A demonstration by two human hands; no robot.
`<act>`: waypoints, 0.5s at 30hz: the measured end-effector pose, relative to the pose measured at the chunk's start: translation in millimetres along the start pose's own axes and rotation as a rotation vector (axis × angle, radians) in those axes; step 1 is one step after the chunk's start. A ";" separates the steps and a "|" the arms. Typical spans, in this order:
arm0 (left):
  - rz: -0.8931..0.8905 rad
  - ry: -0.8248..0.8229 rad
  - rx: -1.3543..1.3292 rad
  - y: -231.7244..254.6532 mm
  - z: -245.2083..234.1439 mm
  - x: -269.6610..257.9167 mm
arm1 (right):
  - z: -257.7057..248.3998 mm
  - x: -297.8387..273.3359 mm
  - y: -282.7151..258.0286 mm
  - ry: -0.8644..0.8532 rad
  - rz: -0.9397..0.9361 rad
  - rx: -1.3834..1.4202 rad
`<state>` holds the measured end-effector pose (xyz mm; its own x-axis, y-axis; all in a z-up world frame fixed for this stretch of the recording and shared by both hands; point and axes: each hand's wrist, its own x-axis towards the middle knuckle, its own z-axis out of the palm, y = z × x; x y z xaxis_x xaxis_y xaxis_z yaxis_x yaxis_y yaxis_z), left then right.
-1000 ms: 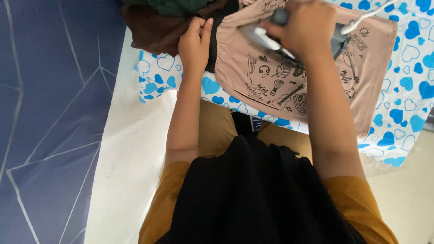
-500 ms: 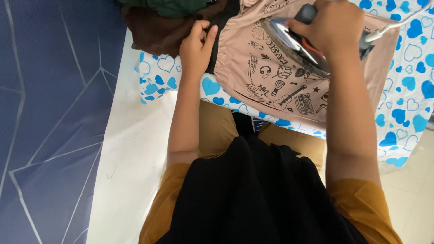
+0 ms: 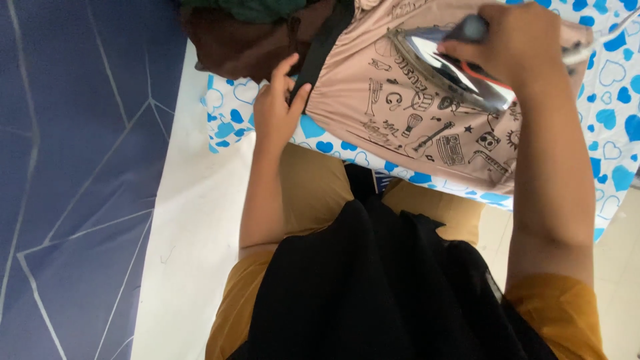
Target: A person uses an iron to remove wrinkles from a t-shirt on an ironing board.
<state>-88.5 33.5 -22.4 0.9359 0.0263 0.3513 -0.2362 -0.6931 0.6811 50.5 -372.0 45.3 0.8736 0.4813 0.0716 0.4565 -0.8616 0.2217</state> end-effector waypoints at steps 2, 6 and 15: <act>-0.013 0.039 0.023 5.5 1.9 0.0 | -26.9 -24.5 -9.9 -0.009 0.018 -0.032; -0.049 0.093 0.049 10.7 3.9 -1.6 | -75.9 -60.9 -52.7 -0.180 0.022 -0.017; -0.036 0.132 -0.025 9.8 4.2 -4.0 | -62.3 -55.3 -119.7 -0.096 0.031 -0.080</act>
<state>-93.5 23.6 -19.9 0.9016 0.1466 0.4069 -0.2112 -0.6718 0.7100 -62.9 -285.4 75.3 0.9009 0.4339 -0.0126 0.4176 -0.8585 0.2976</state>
